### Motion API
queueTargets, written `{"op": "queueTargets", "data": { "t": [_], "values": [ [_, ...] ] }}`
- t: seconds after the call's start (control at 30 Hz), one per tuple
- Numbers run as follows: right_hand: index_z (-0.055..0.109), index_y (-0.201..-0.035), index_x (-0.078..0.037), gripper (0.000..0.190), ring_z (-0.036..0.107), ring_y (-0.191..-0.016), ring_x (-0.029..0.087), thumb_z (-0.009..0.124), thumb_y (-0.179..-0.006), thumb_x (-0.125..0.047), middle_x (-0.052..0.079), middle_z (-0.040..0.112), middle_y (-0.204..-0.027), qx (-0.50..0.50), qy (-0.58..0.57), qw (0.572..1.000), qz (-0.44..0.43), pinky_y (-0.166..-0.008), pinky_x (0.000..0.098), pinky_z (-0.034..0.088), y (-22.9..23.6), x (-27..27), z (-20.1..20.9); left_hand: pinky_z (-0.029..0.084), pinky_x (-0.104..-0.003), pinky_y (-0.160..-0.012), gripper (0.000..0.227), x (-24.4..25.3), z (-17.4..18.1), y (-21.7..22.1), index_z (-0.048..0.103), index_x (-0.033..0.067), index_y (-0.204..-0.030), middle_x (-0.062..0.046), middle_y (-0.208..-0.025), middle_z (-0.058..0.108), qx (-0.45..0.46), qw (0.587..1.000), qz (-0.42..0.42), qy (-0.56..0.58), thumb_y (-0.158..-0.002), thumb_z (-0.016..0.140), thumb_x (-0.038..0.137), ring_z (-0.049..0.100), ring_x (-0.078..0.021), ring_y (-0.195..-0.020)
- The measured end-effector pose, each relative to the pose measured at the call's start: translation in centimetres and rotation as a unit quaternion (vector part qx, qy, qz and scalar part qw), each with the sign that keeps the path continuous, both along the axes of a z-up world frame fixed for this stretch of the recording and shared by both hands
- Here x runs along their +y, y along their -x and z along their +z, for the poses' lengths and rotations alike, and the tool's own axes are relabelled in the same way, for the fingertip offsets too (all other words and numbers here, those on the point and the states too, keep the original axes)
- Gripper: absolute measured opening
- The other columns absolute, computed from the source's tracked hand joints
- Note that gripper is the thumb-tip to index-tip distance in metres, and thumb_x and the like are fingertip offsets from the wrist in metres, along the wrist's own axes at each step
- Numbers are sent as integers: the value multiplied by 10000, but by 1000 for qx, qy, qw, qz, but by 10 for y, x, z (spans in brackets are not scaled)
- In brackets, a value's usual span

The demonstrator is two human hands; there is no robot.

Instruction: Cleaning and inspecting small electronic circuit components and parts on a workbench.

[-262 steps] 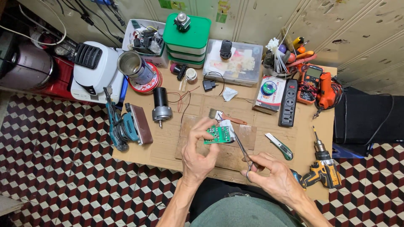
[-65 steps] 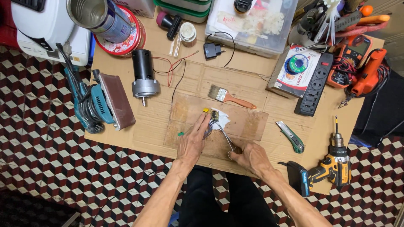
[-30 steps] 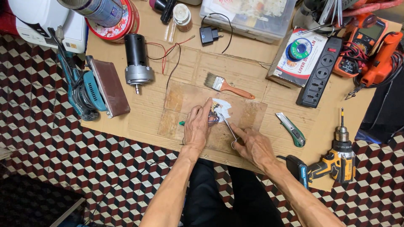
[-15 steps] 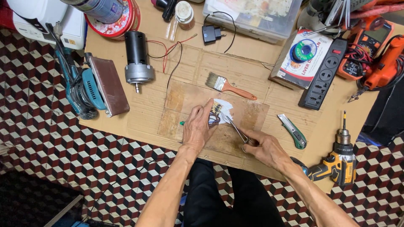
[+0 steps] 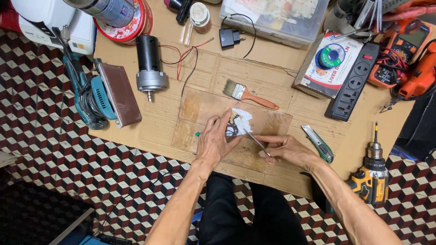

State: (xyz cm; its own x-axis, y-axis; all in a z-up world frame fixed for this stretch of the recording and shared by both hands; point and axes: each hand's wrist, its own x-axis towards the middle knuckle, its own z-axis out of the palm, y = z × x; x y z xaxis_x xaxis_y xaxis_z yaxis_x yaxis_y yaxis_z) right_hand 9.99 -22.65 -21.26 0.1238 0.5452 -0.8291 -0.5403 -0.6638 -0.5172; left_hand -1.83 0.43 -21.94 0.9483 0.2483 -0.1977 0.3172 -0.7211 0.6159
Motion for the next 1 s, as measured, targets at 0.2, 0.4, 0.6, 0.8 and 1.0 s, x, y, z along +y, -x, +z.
{"op": "queueTargets", "data": {
  "t": [0.2,0.4,0.6,0.8,1.0],
  "values": [
    [654,-1393,-305,574,627,-697,133,781,-836,-247,12,772,-870,-97,79,983,135,-716,298,526,-15,21,19,556,-432,-884,843,-3,-5,3,456,115,-1498,-114,-1158,683,-8,1000,-2,-23,-777,860,275,580,-309,-1193],
    [480,-1485,-401,673,681,-785,218,729,-860,-412,93,769,-908,-226,53,926,299,-787,372,550,-10,19,9,550,-434,-887,889,-2,0,2,452,117,-1494,-138,-1154,663,10,1000,5,-19,-713,875,159,583,-331,-1182],
    [364,-1547,-434,766,698,-765,302,689,-855,-474,176,711,-796,-265,54,901,340,-774,428,546,-7,31,29,546,-440,-896,913,-5,-2,1,447,112,-1496,-156,-1155,653,-1,1000,10,-21,-691,876,131,584,-342,-1177],
    [341,-1559,-418,744,678,-712,333,658,-888,-481,178,687,-761,-328,32,884,330,-727,432,546,8,13,4,544,-441,-879,879,-8,-6,-1,447,115,-1513,-147,-1154,657,-7,999,25,-28,-740,864,122,594,-330,-1160],
    [333,-1559,-426,753,685,-739,325,662,-883,-482,165,698,-770,-338,23,884,324,-742,437,544,9,18,5,544,-438,-873,881,-5,-6,1,448,115,-1505,-147,-1143,662,-15,999,39,-26,-724,855,113,593,-332,-1157]
  ]
}}
